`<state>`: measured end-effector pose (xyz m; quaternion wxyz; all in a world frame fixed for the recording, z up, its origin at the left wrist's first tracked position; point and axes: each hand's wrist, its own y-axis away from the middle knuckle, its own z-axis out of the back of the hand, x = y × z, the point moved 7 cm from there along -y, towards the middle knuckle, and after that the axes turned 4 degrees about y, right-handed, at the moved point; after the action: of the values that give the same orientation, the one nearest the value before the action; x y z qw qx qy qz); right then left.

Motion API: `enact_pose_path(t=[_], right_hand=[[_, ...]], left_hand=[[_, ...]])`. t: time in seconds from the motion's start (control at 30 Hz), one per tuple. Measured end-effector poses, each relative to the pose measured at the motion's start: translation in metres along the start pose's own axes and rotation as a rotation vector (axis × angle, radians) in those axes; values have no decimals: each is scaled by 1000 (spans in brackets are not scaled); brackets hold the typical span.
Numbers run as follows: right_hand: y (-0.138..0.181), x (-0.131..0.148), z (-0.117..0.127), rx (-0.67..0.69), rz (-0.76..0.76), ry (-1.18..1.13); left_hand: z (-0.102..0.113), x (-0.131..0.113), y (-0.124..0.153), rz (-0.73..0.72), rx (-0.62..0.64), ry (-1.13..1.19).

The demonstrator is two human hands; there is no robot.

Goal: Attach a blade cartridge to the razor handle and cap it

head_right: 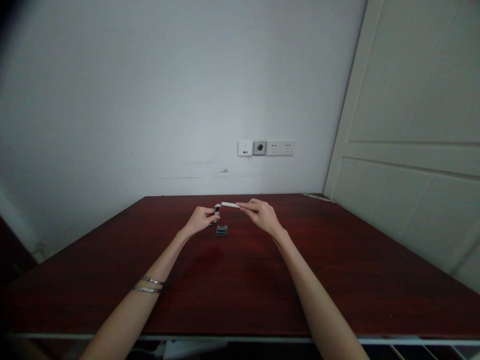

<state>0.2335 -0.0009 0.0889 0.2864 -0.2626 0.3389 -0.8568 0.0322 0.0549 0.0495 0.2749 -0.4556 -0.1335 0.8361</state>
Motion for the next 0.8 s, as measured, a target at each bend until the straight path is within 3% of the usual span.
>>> enact_pose_path(t=[0.3,0.5,0.8], right_hand=[[1,-5,7,-129,-58,16],[0,-1,5,-154,-64,122],[-7,0,-13,-107,-45,154]], left_hand=[[-13,-4,2,157,46,392],[-23,-2,7,304,28,529],[-36,-12,18,312,4,647]])
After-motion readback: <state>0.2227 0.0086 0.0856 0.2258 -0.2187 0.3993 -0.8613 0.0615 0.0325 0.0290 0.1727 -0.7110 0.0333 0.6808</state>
